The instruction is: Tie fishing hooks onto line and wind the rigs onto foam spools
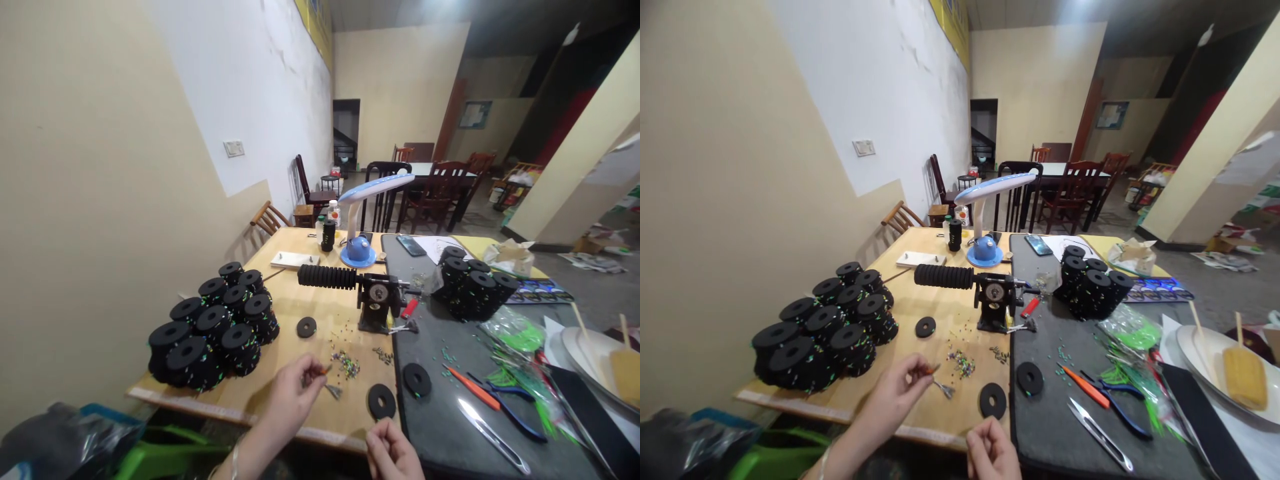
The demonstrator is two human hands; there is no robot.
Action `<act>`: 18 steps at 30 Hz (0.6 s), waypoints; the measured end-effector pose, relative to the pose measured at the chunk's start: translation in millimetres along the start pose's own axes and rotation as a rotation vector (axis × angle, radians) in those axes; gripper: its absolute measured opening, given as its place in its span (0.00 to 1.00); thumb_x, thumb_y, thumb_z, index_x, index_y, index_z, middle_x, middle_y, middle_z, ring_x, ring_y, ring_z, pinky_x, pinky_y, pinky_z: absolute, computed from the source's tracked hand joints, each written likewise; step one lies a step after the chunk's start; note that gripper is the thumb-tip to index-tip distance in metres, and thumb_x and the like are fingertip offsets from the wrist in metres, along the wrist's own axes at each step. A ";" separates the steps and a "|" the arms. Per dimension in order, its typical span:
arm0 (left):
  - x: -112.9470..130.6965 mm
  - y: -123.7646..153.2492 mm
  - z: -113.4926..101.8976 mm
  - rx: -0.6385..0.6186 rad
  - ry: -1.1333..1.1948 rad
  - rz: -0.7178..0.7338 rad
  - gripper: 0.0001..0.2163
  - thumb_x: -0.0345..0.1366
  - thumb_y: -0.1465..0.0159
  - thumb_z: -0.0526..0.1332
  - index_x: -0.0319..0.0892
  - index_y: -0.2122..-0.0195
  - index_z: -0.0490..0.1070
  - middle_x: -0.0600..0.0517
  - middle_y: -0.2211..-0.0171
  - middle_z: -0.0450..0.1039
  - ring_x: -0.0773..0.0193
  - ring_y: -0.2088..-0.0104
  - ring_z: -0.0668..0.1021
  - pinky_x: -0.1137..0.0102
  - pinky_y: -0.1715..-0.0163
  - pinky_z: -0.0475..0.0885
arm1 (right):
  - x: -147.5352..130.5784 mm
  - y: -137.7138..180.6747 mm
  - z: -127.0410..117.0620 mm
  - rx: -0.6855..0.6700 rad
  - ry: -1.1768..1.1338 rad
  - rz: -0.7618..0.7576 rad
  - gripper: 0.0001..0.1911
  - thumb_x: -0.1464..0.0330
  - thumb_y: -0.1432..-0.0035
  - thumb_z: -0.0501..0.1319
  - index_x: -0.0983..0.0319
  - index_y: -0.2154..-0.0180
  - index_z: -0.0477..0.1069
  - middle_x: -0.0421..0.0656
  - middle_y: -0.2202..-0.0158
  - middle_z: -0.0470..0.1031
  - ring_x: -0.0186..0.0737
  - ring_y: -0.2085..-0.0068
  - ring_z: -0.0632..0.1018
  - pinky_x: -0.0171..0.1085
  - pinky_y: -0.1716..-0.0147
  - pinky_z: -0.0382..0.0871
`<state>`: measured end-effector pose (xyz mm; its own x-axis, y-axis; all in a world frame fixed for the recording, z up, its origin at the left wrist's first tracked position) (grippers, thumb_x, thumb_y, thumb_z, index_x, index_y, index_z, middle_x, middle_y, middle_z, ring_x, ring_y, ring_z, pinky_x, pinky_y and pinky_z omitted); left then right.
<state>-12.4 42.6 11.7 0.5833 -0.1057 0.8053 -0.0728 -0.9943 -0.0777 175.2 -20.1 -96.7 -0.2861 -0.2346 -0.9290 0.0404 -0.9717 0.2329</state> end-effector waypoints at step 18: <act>-29.5 77.3 71.0 -0.120 0.752 -0.360 0.18 0.49 0.48 0.69 0.41 0.74 0.65 0.58 0.79 0.65 0.69 0.78 0.69 0.78 0.83 0.64 | -2.7 9.1 27.2 -0.025 0.155 -0.036 0.29 0.41 0.55 0.65 0.62 0.77 0.68 0.32 0.84 0.62 0.29 0.82 0.61 0.30 0.82 0.55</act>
<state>22.2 -32.1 -59.8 -0.1038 0.2972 0.9492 -0.0961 -0.9528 0.2879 150.3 -27.5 -84.2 -0.1365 -0.1993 -0.9704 0.0573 -0.9795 0.1931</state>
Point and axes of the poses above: each hand's wrist, its own y-axis away from the middle knuckle, its own z-axis out of the palm, x = y × z, the point moved 4 cm from there along -y, towards the middle knuckle
